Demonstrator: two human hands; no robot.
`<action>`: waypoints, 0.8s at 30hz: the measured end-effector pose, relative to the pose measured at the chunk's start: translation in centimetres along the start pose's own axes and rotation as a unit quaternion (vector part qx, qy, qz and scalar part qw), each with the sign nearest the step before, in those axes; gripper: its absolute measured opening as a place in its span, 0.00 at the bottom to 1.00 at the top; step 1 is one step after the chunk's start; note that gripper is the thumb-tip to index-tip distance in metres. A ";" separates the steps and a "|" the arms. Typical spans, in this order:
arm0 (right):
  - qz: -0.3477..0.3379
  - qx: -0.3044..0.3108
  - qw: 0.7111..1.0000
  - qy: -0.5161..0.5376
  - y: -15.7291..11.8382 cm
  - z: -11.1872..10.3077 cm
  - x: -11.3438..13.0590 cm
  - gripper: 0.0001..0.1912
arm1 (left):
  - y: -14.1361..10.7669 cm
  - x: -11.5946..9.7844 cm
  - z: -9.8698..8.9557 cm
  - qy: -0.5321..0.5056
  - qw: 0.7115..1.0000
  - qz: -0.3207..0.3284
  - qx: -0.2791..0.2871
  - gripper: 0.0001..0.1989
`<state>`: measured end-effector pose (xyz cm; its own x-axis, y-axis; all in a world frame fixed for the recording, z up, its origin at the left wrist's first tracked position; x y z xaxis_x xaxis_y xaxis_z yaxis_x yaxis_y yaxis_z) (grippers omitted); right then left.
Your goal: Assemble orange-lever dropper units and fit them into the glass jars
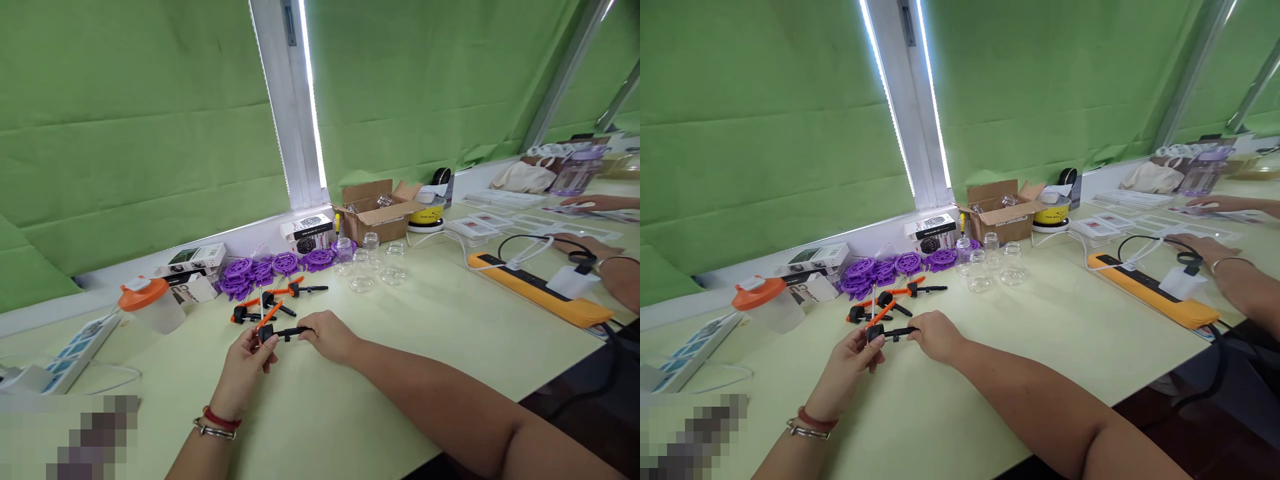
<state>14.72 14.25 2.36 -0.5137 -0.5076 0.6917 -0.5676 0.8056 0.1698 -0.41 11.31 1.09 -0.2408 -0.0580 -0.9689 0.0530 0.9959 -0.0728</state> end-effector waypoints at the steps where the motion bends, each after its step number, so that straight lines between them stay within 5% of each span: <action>1: 0.003 0.001 1.000 0.003 0.1 0.2 -0.3 0.08 | 0.0 0.1 0.1 -0.005 1.000 -0.002 0.001 0.22; 24: 0.022 -0.007 0.999 0.025 0.5 1.0 -1.7 0.11 | 0.1 -0.2 -0.6 0.008 1.000 -0.007 -0.011 0.21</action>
<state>14.62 15.24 0.55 -0.5037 -0.4565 0.7334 -0.5360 0.8309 0.1490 -0.98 11.51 1.39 -0.2560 -0.0709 -0.9641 0.0286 0.9963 -0.0808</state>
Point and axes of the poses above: each hand's wrist, its own y-axis towards the middle knuckle, its own z-axis out of the palm, x = y × z, the point moved 9 cm from there along y, towards the middle knuckle, and after that the axes turned 6 degrees about x, right-handed, at the moved point
